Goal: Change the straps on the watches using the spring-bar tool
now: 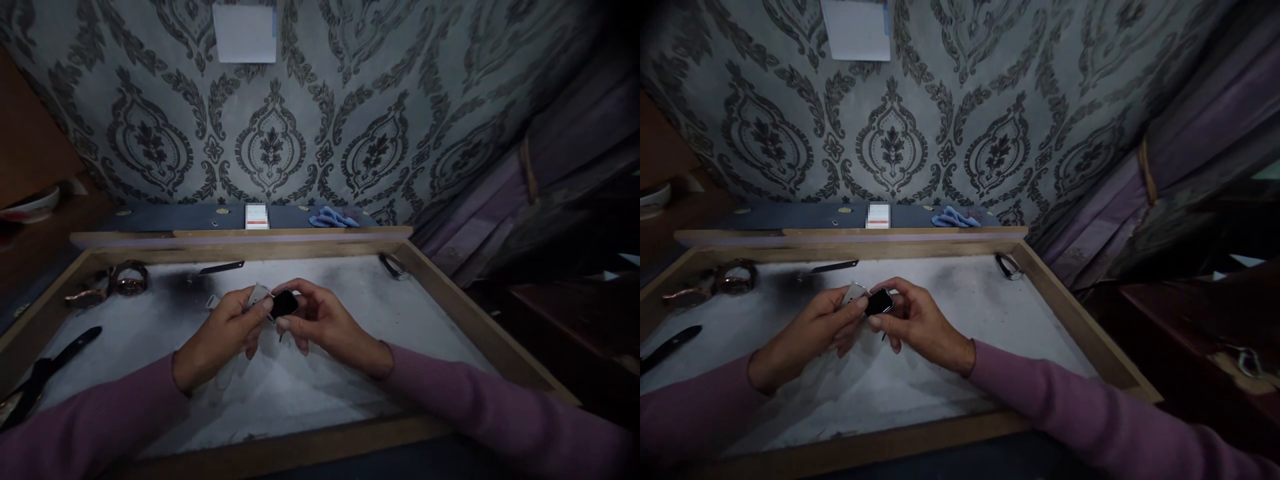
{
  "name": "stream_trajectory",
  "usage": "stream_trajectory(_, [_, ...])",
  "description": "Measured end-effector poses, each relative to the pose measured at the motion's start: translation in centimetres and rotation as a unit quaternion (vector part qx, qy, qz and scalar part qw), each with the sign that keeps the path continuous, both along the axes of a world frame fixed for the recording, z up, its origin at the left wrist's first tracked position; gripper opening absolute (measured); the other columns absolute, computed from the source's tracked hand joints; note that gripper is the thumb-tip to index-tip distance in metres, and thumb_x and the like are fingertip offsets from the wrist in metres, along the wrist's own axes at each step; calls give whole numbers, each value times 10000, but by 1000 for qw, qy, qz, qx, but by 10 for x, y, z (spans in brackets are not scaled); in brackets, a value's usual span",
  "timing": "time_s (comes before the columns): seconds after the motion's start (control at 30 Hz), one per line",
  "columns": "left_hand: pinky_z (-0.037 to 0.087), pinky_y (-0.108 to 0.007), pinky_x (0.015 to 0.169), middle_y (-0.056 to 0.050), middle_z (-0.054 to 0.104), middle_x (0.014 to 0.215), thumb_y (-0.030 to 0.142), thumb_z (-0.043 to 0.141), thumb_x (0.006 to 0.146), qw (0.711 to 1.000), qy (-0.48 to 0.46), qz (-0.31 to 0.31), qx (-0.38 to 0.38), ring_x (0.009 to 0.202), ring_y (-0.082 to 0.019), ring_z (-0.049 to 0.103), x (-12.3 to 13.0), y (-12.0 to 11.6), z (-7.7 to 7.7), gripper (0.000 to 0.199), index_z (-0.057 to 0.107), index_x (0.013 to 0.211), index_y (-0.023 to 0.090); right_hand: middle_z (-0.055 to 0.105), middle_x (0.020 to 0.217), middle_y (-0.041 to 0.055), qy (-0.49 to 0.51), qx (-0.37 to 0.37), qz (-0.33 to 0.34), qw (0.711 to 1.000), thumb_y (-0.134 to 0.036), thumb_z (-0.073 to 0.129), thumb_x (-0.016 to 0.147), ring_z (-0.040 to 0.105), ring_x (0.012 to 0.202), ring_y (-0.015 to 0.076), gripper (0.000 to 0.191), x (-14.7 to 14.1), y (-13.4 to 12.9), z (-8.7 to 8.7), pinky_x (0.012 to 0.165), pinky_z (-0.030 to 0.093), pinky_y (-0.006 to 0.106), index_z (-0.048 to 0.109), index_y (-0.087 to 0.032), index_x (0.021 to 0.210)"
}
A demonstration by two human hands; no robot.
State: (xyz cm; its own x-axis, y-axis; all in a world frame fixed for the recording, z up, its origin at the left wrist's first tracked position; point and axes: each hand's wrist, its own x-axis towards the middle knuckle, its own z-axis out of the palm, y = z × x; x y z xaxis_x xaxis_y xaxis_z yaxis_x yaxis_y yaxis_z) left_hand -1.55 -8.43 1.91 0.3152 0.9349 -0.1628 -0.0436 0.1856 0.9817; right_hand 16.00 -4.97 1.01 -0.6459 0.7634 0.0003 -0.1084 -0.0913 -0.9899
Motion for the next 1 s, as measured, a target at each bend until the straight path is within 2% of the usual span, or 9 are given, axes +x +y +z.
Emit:
stream_trajectory(0.17, [345,-178,392,123,339,446,513,637,798,997,-47,-1,-54,355,-31,252,1,-2,-2,372,496,739,174,606,619,-69,28,-31,10,999,-257,784,715,483,378,28,380,0,2,0,365,422,146,577,-167,1021])
stream_trajectory(0.3, [353,-177,393,117,340,445,504,648,795,996,-68,1,-50,359,-29,257,1,-2,-4,391,475,675,175,608,624,-61,31,-44,11,998,-294,778,727,465,374,25,352,1,3,0,364,401,153,589,-155,989])
stream_trajectory(0.5, [347,-172,380,124,344,450,523,665,776,997,-61,18,-44,350,-30,257,2,1,-8,407,441,694,193,556,683,-56,31,-22,1,999,-344,786,718,432,418,8,338,-2,6,-1,366,350,131,596,-156,924])
stream_trajectory(0.7, [308,-160,377,118,338,477,491,578,848,997,-39,55,-44,354,-31,246,-3,6,-13,320,514,814,180,613,804,-7,26,-10,12,1000,-382,787,705,630,629,96,369,-4,6,2,425,484,152,520,-172,850])
stream_trajectory(0.8, [273,-158,362,116,326,485,474,503,891,996,-30,65,-50,352,-34,210,-5,7,-14,291,532,878,185,639,842,15,14,-26,9,1000,-404,797,685,666,647,125,416,-4,6,1,414,486,167,479,-178,831])
stream_trajectory(0.87, [243,-154,351,114,328,500,471,491,896,997,-25,59,-53,356,-33,190,-6,7,-14,282,520,869,192,624,765,-12,-6,-18,-11,1000,-416,805,669,627,553,99,432,-4,6,0,381,439,156,480,-180,831])
stream_trajectory(1.0, [214,-148,355,105,335,538,513,491,896,999,11,13,-29,386,-38,194,-5,4,-12,321,489,833,198,500,550,-83,-44,40,-40,997,-445,766,714,447,417,43,372,0,8,-5,381,338,159,524,-171,787])
